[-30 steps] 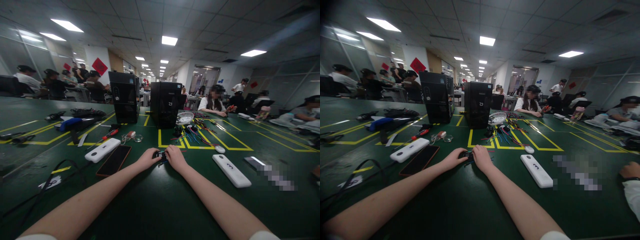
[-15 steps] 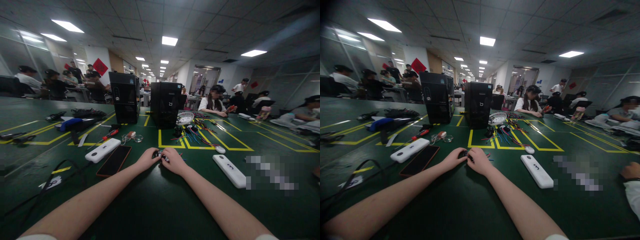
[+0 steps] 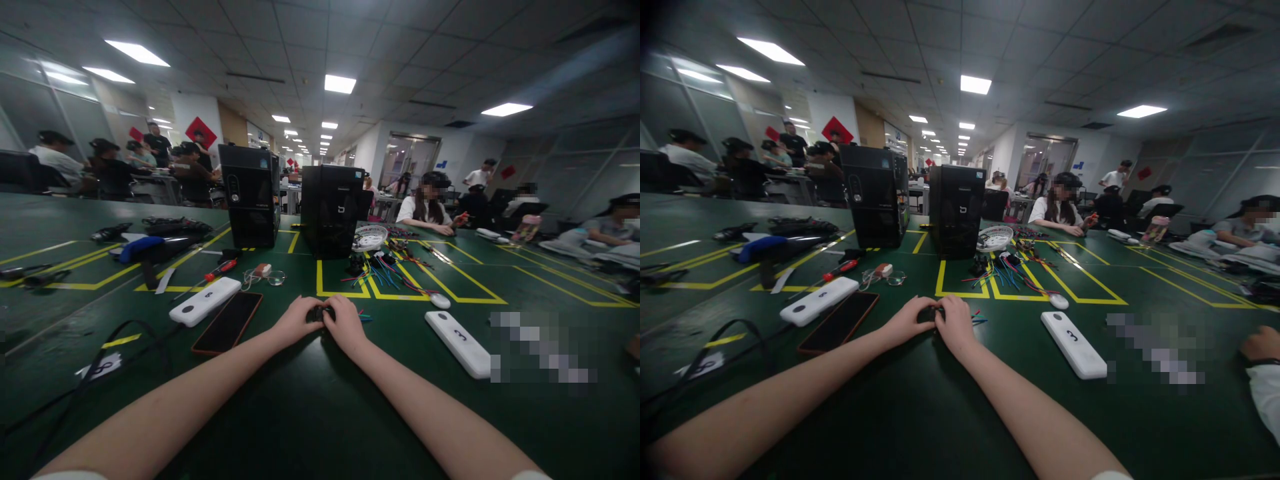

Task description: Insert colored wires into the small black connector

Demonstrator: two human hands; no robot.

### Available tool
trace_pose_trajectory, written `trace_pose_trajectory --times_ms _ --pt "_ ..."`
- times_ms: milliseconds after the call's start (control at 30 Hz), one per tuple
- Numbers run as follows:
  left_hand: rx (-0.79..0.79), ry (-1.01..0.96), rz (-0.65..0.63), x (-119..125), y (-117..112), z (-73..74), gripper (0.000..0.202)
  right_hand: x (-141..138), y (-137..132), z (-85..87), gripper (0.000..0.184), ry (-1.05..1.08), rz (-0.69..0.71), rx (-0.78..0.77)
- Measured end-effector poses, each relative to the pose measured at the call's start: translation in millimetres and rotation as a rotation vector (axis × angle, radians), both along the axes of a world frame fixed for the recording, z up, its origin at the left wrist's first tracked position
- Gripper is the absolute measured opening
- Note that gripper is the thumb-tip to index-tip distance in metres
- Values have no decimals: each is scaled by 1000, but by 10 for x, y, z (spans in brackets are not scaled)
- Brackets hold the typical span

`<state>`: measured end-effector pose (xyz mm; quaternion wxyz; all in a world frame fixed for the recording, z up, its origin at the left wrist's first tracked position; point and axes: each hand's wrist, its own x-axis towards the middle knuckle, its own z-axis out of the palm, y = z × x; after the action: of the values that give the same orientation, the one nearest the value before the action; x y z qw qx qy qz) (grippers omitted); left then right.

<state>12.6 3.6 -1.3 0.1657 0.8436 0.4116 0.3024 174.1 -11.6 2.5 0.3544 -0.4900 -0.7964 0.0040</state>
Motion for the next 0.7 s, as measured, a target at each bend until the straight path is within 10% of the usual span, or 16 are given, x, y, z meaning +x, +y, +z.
trace_pose_trajectory --times_ms 467,700 --pt "-53 78 36 13 28 -31 36 58 44 17 10 36 -26 50" --pt "-18 -7 162 -66 99 -112 34 222 110 200 11 -125 227 -86"
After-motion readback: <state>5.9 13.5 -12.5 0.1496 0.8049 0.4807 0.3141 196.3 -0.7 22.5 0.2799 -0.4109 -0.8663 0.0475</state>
